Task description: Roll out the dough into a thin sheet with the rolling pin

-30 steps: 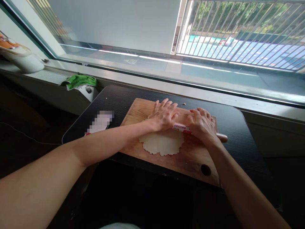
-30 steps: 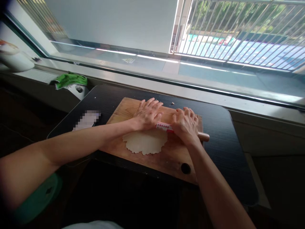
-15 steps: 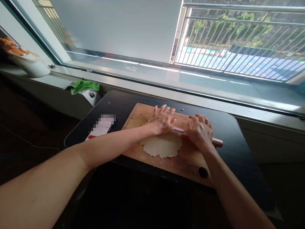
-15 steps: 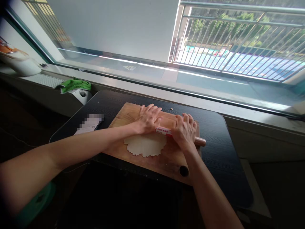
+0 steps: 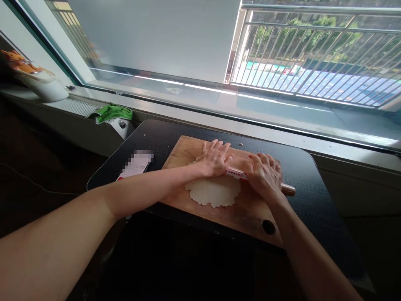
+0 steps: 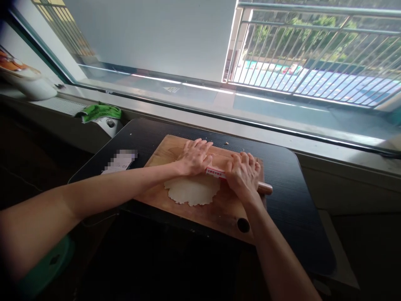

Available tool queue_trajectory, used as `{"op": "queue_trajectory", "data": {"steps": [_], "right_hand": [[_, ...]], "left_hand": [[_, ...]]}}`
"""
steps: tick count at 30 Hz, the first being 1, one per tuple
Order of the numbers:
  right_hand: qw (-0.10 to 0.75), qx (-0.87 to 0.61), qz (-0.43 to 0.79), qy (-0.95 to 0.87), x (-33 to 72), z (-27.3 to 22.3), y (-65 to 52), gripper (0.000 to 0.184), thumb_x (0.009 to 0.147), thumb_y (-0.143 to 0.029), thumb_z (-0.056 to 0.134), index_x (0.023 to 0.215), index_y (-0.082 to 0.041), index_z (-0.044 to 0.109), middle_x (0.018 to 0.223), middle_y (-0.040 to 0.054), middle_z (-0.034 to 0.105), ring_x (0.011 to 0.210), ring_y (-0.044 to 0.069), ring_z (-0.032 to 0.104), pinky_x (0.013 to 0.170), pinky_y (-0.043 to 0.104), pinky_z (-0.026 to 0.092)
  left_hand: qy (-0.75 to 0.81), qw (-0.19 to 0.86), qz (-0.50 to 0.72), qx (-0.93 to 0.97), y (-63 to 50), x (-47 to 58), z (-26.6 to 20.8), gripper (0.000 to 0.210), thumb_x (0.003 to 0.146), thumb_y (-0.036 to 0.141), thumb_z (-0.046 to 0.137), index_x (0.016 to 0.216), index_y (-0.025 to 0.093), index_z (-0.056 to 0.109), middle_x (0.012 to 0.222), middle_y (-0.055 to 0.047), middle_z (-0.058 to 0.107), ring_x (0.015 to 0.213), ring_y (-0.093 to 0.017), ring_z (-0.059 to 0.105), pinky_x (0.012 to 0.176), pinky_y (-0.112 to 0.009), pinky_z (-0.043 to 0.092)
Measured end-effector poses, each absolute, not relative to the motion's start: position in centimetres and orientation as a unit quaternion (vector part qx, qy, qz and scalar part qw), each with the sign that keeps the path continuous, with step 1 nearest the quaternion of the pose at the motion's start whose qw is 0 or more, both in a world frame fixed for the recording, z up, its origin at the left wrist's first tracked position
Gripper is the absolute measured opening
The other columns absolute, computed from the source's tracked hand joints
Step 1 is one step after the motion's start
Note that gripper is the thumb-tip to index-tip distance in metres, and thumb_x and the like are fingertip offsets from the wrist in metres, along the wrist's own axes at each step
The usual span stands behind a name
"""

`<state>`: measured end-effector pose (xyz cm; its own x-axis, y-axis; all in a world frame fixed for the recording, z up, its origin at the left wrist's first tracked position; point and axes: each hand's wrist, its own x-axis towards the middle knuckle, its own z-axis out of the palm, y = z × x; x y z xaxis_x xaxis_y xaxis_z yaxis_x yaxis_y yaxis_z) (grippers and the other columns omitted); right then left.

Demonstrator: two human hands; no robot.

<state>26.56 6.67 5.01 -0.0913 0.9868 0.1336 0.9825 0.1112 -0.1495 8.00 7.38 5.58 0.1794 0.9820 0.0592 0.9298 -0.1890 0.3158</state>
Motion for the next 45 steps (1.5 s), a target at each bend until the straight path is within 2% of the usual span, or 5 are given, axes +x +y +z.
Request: {"op": "queue_trajectory", "data": {"steps": [7,16,31,39,45], "right_hand": [[0.115,-0.724,0.022,-0.68,25.4,6.8,13.4,0.052,0.097,-0.028,0.037,0.142,-0.011,0.056,0.151,0.0207,0.047,0.143,0.034,0.036,0.117,0.051,0.028],[0.107,-0.646,-0.014,-0.755,26.3,4.9,6.4,0.048,0.101,-0.035,0.032,0.134,-0.021,0.063,0.148,0.0115,0.055,0.143,0.029,0.037,0.118,0.049,0.029],[0.087,-0.651,0.009,-0.754,26.0,5.7,7.1,0.045,0.102,-0.036,0.032,0.125,-0.023,0.068,0.143,0.0099,0.059,0.14,0.029,0.041,0.117,0.049,0.029],[0.07,-0.729,0.077,-0.677,25.3,6.8,13.2,0.051,0.1,-0.036,0.035,0.14,-0.015,0.059,0.149,0.0182,0.051,0.139,0.033,0.041,0.113,0.05,0.035],[0.079,-0.664,0.046,-0.742,26.1,5.7,8.3,0.045,0.1,-0.039,0.032,0.123,-0.026,0.068,0.14,0.01,0.059,0.135,0.03,0.044,0.115,0.052,0.032]], "left_hand": [[0.682,0.064,0.151,0.712,14.0,8.9,6.9,0.053,0.104,0.04,0.032,0.151,0.016,0.043,0.152,-0.015,0.052,0.149,-0.03,0.034,0.125,-0.06,0.017],[0.554,0.072,0.138,0.818,7.6,7.3,4.5,0.063,0.101,0.053,0.039,0.158,0.025,0.035,0.161,-0.009,0.043,0.152,-0.031,0.029,0.125,-0.056,0.017],[0.619,0.1,0.104,0.772,8.4,8.0,5.6,0.06,0.103,0.049,0.032,0.155,0.021,0.039,0.162,-0.01,0.042,0.15,-0.03,0.032,0.124,-0.058,0.022],[0.692,0.08,0.107,0.709,14.1,8.8,6.8,0.054,0.103,0.04,0.033,0.153,0.02,0.039,0.153,-0.014,0.051,0.147,-0.03,0.037,0.123,-0.06,0.021],[0.645,0.119,0.114,0.746,9.5,8.2,5.8,0.056,0.103,0.044,0.034,0.154,0.021,0.038,0.159,-0.013,0.044,0.147,-0.03,0.037,0.121,-0.059,0.027]]}}
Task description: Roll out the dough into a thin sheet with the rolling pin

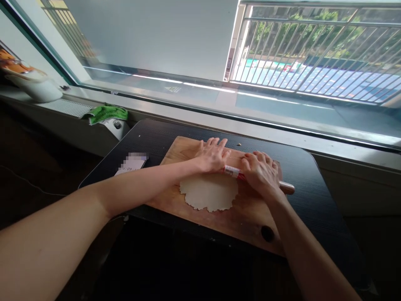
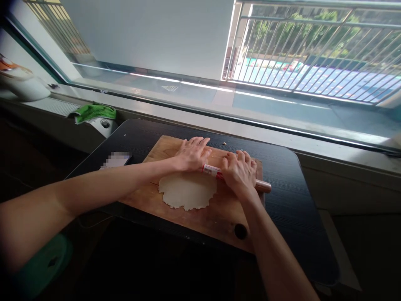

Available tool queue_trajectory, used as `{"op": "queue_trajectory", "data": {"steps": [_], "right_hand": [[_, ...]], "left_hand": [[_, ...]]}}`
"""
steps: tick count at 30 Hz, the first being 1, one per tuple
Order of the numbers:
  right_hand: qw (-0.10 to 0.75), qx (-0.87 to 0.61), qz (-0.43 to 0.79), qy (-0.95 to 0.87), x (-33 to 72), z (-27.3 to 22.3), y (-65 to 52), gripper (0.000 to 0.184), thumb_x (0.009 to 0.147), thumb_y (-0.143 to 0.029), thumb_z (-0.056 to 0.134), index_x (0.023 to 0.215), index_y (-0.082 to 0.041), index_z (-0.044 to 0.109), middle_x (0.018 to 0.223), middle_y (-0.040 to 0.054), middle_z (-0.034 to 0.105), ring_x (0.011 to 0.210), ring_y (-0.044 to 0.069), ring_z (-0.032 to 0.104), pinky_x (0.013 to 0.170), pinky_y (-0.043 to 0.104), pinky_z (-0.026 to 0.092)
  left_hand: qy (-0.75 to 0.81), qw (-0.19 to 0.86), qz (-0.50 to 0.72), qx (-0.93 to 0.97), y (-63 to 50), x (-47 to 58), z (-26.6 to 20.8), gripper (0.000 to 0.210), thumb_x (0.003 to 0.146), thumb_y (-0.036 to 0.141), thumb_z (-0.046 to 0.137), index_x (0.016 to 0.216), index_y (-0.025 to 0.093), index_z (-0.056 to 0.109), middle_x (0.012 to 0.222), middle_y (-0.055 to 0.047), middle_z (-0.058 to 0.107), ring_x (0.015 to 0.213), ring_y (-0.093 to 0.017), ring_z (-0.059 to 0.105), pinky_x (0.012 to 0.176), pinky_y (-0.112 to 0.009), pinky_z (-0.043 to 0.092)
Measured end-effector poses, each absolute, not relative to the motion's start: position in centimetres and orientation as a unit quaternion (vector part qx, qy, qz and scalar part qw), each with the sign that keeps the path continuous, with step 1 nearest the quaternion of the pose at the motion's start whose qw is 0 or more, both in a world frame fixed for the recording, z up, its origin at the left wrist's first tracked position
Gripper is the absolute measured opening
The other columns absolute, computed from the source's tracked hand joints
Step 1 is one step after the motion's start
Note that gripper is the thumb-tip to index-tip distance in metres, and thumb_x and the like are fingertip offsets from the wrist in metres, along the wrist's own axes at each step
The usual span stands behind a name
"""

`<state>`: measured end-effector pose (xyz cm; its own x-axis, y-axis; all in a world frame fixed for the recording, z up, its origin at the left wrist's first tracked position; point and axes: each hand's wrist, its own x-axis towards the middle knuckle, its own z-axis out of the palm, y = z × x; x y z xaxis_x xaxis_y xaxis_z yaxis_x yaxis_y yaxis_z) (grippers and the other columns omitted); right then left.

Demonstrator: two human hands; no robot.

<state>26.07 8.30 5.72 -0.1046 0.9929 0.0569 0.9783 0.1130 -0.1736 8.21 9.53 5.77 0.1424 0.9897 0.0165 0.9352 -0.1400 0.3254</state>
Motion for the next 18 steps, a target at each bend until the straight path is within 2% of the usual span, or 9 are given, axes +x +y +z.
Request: {"op": "queue_trajectory", "data": {"steps": [7,9,12,15,18], "right_hand": [[0.102,-0.71,0.063,-0.694,25.4,6.2,14.0,0.05,0.097,-0.037,0.038,0.135,-0.016,0.062,0.145,0.0182,0.054,0.136,0.034,0.043,0.111,0.052,0.034],[0.088,-0.71,0.074,-0.694,25.4,6.3,13.6,0.051,0.097,-0.038,0.037,0.136,-0.016,0.061,0.148,0.0181,0.052,0.136,0.034,0.043,0.111,0.052,0.035],[0.063,-0.675,0.079,-0.731,25.8,5.8,10.4,0.047,0.099,-0.038,0.034,0.129,-0.021,0.065,0.142,0.0137,0.058,0.134,0.032,0.045,0.111,0.051,0.035],[0.101,-0.642,0.026,-0.759,26.2,5.2,8.5,0.045,0.1,-0.036,0.032,0.122,-0.024,0.068,0.142,0.011,0.058,0.14,0.03,0.039,0.116,0.051,0.029],[0.142,-0.666,0.012,-0.732,26.0,5.3,10.7,0.045,0.097,-0.036,0.038,0.129,-0.019,0.065,0.147,0.0145,0.053,0.142,0.032,0.036,0.116,0.052,0.028]], "left_hand": [[0.654,0.03,0.165,0.738,14.4,8.8,6.4,0.05,0.103,0.036,0.038,0.15,0.018,0.043,0.154,-0.015,0.049,0.146,-0.029,0.037,0.124,-0.054,0.019],[0.652,0.029,0.167,0.739,14.2,8.7,6.2,0.051,0.103,0.035,0.038,0.15,0.017,0.043,0.153,-0.016,0.049,0.145,-0.029,0.038,0.124,-0.053,0.02],[0.626,0.055,0.16,0.761,11.3,8.4,5.6,0.051,0.103,0.035,0.037,0.151,0.019,0.042,0.153,-0.013,0.051,0.143,-0.028,0.04,0.122,-0.054,0.024],[0.613,0.071,0.155,0.772,9.6,8.3,5.3,0.051,0.103,0.038,0.037,0.152,0.024,0.041,0.151,-0.011,0.052,0.143,-0.029,0.04,0.121,-0.055,0.025],[0.639,0.06,0.159,0.751,11.6,8.5,5.8,0.052,0.104,0.04,0.036,0.152,0.022,0.042,0.152,-0.013,0.051,0.144,-0.03,0.039,0.121,-0.056,0.024]]}}
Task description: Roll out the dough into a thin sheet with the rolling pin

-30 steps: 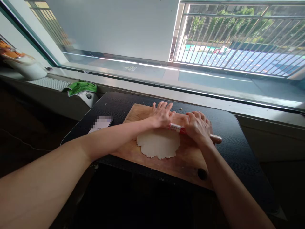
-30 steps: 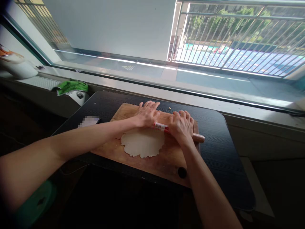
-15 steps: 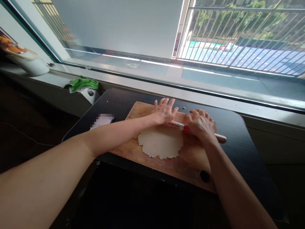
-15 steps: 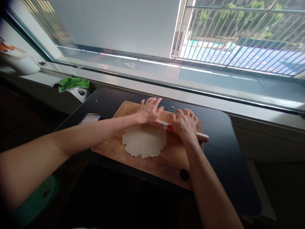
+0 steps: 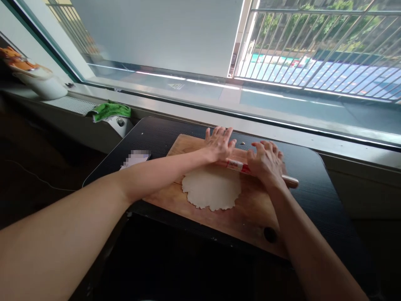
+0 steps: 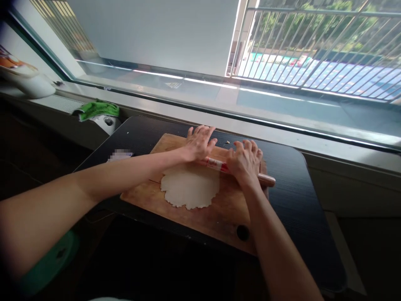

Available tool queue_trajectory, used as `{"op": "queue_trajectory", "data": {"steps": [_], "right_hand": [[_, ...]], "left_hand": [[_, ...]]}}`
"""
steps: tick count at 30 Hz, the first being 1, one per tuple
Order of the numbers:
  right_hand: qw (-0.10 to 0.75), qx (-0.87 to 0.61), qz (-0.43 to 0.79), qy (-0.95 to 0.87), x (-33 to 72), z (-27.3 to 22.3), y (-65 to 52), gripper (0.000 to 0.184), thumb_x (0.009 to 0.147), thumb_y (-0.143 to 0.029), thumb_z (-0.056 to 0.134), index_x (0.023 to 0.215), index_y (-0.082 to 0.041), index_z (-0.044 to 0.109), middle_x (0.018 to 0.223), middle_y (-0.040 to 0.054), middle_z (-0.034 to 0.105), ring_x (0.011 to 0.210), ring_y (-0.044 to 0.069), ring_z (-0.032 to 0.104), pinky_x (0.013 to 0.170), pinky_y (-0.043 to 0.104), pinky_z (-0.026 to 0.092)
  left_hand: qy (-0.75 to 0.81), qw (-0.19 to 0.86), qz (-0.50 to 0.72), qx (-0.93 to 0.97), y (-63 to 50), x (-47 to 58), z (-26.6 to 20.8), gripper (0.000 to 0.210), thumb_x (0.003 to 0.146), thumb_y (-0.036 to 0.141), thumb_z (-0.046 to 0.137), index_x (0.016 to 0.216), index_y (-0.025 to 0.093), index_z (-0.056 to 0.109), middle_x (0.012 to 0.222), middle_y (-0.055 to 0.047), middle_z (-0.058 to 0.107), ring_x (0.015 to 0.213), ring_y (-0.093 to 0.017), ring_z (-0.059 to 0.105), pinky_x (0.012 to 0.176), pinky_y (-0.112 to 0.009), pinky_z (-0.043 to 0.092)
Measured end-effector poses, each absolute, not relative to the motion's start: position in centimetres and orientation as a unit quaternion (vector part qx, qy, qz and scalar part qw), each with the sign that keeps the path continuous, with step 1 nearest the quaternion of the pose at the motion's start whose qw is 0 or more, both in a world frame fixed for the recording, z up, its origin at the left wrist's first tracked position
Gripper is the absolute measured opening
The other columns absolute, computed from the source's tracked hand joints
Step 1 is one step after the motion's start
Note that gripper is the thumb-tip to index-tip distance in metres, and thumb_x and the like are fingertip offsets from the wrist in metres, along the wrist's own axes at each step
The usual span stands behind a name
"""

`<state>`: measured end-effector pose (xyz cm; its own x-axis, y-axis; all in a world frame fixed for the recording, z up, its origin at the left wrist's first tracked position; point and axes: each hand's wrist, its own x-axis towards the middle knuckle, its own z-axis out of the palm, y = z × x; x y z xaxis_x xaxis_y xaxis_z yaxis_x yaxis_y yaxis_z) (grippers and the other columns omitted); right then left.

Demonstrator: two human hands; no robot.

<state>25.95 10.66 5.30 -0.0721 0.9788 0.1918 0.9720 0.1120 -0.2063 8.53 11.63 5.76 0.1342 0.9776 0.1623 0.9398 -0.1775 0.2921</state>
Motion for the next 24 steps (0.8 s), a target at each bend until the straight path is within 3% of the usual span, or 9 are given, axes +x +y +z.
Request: {"op": "queue_trajectory", "data": {"steps": [5,12,17,20,24], "right_hand": [[0.118,-0.713,0.052,-0.689,25.3,6.3,14.1,0.052,0.096,-0.035,0.037,0.137,-0.013,0.06,0.148,0.0193,0.051,0.141,0.034,0.037,0.115,0.053,0.029],[0.113,-0.667,0.043,-0.735,26.2,4.7,8.8,0.055,0.099,-0.04,0.03,0.145,-0.021,0.052,0.155,0.0115,0.047,0.149,0.031,0.028,0.12,0.055,0.022],[0.106,-0.716,0.065,-0.687,25.4,5.9,12.6,0.06,0.097,-0.04,0.037,0.15,-0.012,0.046,0.155,0.02,0.045,0.146,0.034,0.033,0.117,0.054,0.028],[0.116,-0.734,0.056,-0.667,25.1,6.9,13.8,0.056,0.097,-0.035,0.037,0.145,-0.011,0.052,0.15,0.0212,0.049,0.14,0.033,0.041,0.115,0.05,0.032],[0.119,-0.743,0.05,-0.656,25.3,6.6,10.5,0.053,0.097,-0.036,0.037,0.141,-0.014,0.059,0.145,0.0188,0.055,0.133,0.033,0.049,0.111,0.048,0.037]], "left_hand": [[0.675,0.051,0.144,0.722,14.8,8.9,6.6,0.053,0.103,0.036,0.038,0.153,0.018,0.039,0.152,-0.016,0.051,0.144,-0.029,0.039,0.122,-0.055,0.023],[0.637,0.081,0.159,0.749,9.3,8.4,5.4,0.052,0.103,0.041,0.038,0.151,0.023,0.041,0.153,-0.012,0.05,0.143,-0.03,0.041,0.119,-0.055,0.03],[0.664,0.061,0.183,0.722,13.3,8.8,5.9,0.045,0.102,0.039,0.044,0.14,0.017,0.055,0.141,-0.015,0.06,0.136,-0.03,0.049,0.117,-0.051,0.032],[0.684,0.135,0.214,0.684,15.6,8.5,6.5,0.033,0.097,0.033,0.053,0.122,0.017,0.067,0.133,-0.013,0.067,0.127,-0.028,0.058,0.111,-0.042,0.042],[0.714,0.204,0.275,0.611,13.6,5.3,6.3,0.033,0.099,0.024,0.041,0.109,0.019,0.073,0.114,-0.007,0.076,0.103,-0.02,0.069,0.089,-0.027,0.053]]}}
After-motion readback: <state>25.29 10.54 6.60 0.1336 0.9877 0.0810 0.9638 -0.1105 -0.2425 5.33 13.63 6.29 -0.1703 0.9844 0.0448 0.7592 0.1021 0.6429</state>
